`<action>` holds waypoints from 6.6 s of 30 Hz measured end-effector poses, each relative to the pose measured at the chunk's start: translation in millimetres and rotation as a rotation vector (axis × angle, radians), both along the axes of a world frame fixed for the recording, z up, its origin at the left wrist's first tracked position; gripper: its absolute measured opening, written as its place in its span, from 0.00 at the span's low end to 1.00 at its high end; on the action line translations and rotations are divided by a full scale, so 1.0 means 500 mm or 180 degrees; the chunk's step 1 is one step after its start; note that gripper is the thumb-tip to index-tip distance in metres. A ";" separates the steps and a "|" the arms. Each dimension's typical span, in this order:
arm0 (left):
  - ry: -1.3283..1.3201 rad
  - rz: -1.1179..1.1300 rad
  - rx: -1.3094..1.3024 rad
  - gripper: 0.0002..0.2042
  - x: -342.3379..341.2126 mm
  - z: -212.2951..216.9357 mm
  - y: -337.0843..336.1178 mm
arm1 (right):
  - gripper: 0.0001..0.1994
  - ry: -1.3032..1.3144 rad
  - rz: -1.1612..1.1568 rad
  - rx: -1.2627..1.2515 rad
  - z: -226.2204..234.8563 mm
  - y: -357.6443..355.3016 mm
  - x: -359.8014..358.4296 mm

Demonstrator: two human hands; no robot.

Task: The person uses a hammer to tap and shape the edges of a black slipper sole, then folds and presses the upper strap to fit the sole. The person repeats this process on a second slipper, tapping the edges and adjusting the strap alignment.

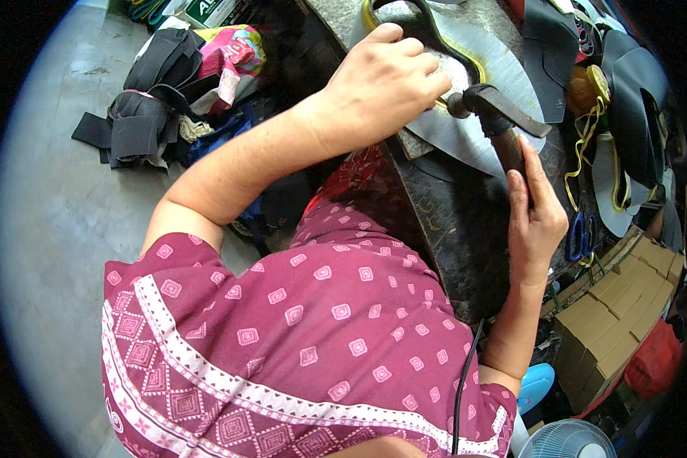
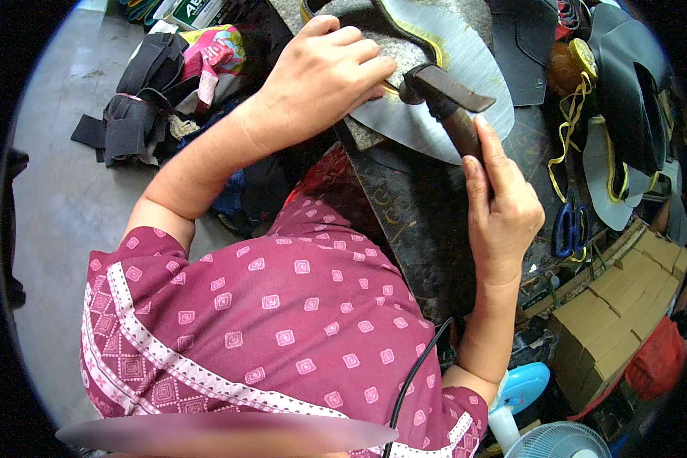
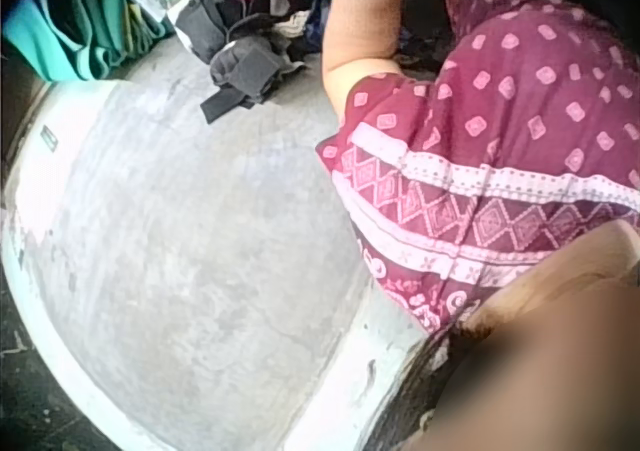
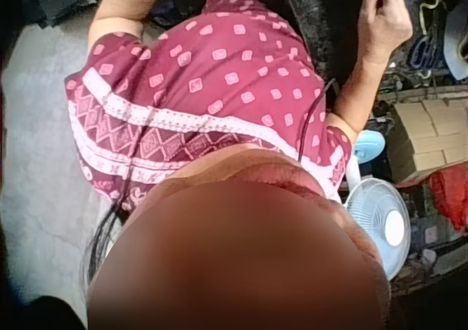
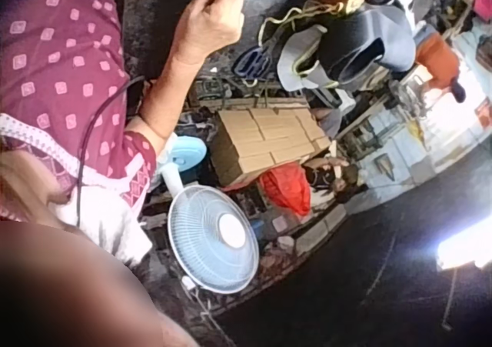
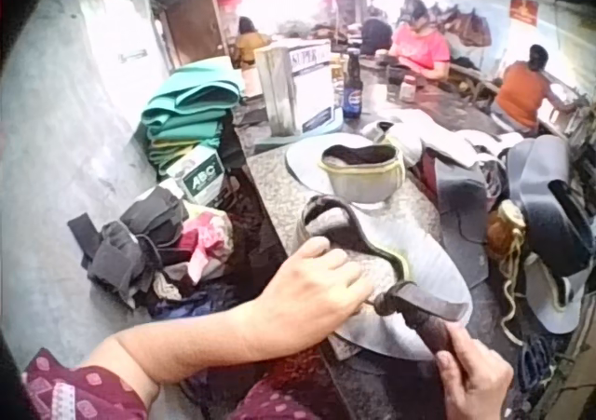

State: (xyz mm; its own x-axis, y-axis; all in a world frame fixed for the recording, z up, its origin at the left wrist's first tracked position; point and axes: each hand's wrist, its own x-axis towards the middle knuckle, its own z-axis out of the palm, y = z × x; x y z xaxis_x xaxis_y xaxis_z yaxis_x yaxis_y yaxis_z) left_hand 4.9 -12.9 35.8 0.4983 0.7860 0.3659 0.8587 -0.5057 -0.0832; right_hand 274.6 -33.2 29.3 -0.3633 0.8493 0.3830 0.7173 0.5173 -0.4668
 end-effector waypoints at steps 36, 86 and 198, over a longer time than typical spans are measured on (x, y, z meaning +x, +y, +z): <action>-0.1281 -0.0439 0.0134 0.08 -0.022 -0.059 0.010 | 0.20 -0.0354 0.0083 0.0173 0.048 0.048 -0.012; -0.1696 -0.0658 -0.0175 0.11 -0.058 -0.061 -0.004 | 0.23 -0.0137 0.0380 0.0103 0.025 0.016 -0.038; -0.0291 -0.0342 -0.0085 0.09 -0.060 -0.003 -0.017 | 0.23 -0.0494 0.0335 0.0344 -0.006 0.036 -0.009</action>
State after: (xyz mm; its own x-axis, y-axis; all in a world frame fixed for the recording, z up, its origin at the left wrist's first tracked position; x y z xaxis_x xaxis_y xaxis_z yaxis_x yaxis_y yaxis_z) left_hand -25.2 -21.2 34.3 0.5458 0.7399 0.3933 0.8028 -0.5962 0.0075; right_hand 270.0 -15.1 26.1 -0.5095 0.7606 0.4024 0.7155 0.6343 -0.2928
